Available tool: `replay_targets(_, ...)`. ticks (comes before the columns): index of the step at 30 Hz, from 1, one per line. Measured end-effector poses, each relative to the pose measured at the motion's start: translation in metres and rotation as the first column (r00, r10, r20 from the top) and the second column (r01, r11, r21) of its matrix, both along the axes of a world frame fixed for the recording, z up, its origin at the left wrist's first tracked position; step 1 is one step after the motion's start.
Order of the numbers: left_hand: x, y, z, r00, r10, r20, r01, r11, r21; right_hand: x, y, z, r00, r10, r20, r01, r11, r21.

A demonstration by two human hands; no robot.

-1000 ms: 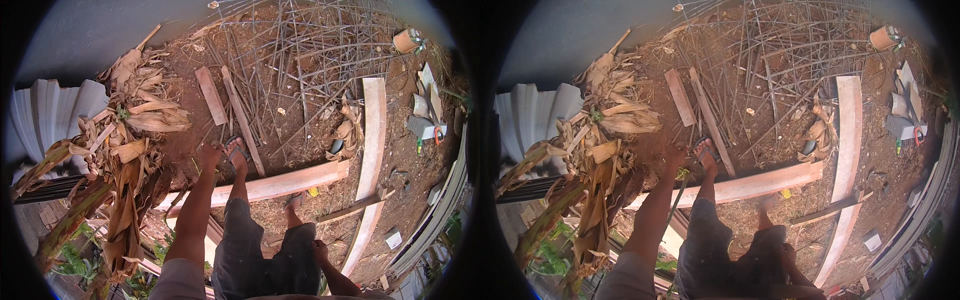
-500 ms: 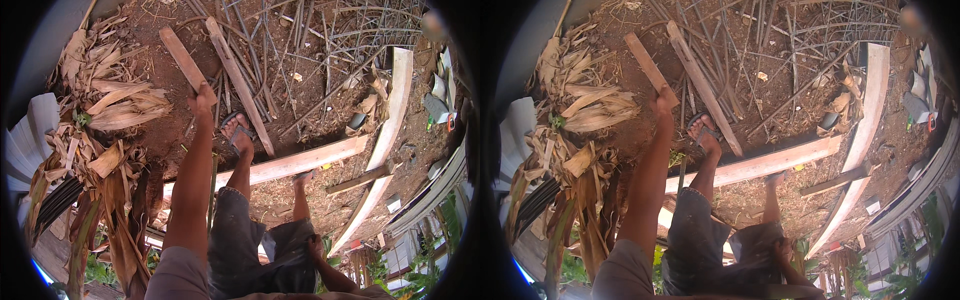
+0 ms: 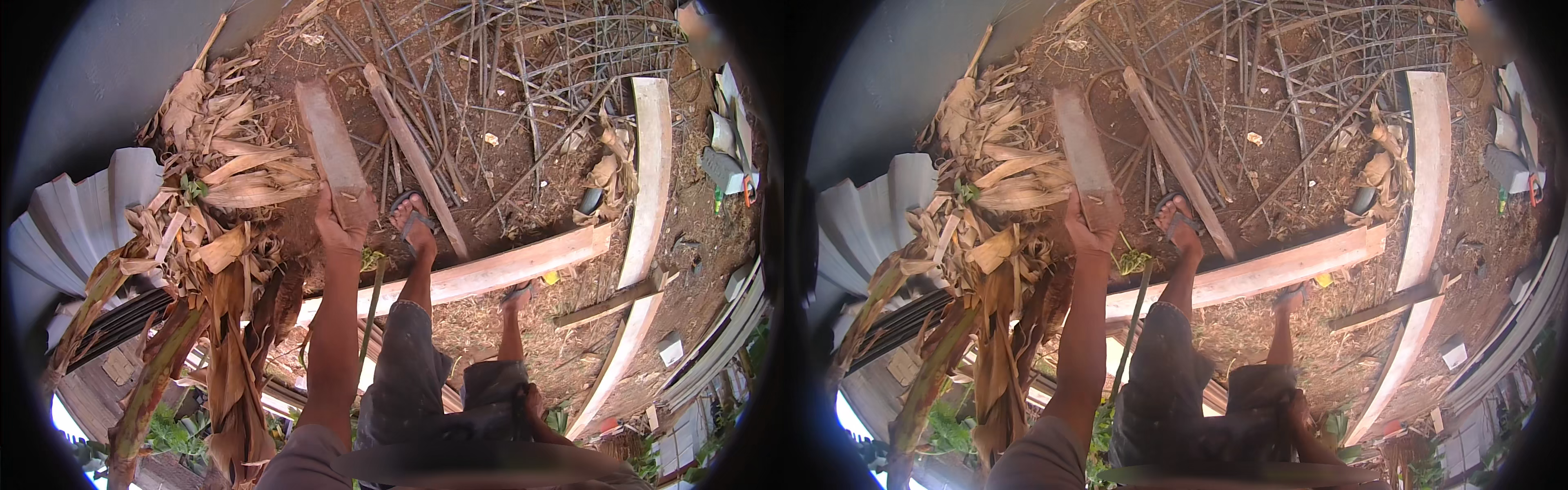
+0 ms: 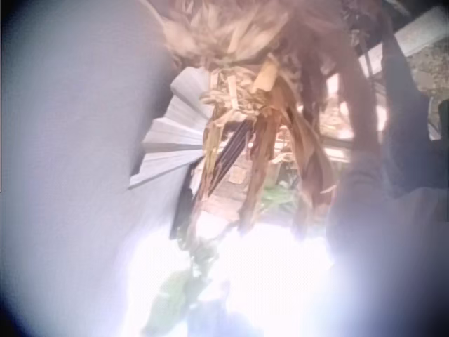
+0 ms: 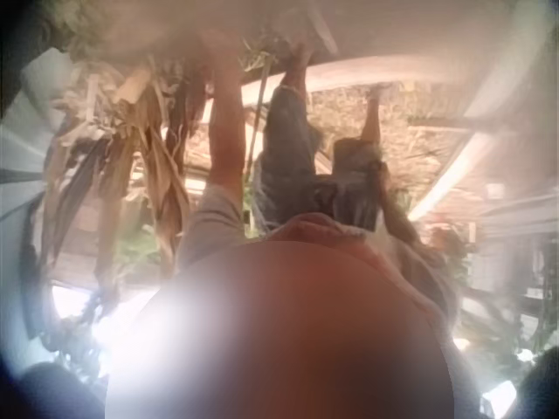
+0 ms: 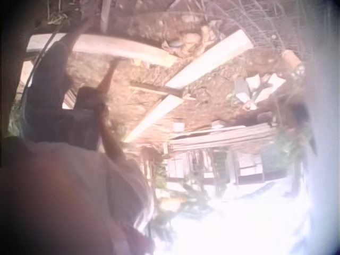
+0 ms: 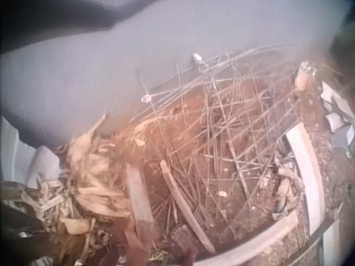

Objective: The person assembles wooden planks by hammering nails into them. They position smaller pieces against a long plank, use a hammer to drive nails, and adjust the wood as needed.

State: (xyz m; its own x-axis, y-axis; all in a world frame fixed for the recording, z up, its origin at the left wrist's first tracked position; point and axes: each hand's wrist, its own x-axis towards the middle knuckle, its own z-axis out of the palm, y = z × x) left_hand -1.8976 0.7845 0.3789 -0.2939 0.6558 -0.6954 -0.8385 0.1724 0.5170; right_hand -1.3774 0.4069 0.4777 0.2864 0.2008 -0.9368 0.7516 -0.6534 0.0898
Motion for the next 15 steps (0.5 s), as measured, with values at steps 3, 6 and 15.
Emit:
replay_targets(3, 0.037, -0.002, 0.018, 0.994, -0.076, -0.076, 0.070, 0.994, -0.078, 0.004, -0.001, -0.003, 1.000, -0.015, -0.013, 0.016, 1.000, 0.020)
replay_targets(6, 0.081, -0.006, 0.031, 0.985, -0.145, -0.091, 0.132, 0.982, -0.137, 0.003, 0.008, 0.001, 0.999, -0.030, 0.021, 0.029, 0.999, 0.038)
replay_targets(15, 0.192, -0.018, 0.033, 0.931, -0.360, 0.068, 0.366, 0.918, -0.151, 0.005, 0.011, 0.015, 0.976, -0.195, 0.096, 0.188, 0.979, 0.074)
